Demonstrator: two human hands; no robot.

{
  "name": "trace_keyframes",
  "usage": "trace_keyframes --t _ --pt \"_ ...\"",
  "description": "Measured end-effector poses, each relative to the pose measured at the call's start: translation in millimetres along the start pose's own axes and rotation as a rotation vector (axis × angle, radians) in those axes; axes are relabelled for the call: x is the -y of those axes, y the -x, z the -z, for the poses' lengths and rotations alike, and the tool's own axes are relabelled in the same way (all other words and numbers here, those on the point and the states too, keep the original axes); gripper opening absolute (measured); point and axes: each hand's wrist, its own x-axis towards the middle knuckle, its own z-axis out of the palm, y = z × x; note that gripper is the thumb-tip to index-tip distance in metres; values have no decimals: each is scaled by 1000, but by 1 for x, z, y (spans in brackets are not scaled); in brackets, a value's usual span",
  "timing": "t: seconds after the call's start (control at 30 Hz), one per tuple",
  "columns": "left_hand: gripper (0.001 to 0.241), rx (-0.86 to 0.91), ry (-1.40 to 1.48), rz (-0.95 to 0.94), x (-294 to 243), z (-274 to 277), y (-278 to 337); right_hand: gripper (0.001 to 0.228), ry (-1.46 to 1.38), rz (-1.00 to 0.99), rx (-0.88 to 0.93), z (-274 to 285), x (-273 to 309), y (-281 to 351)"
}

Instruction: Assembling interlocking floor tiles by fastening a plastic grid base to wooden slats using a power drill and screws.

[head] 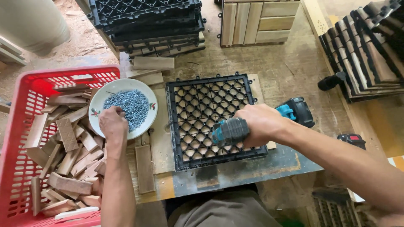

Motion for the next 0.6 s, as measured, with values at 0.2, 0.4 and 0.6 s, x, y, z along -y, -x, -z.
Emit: trace_keyframes --t 0.2,0.4,0.6 --pt "11 -167 186 -95 -10 22 22 32 89 -38 -21 4 10 -5" --pt "11 -171 890 7 -64 67 59 41 -18 -9 -15 5 0 -2" --pt "14 136 1195 188 -142 87 137 34 -320 -149 -94 -16 -34 20"
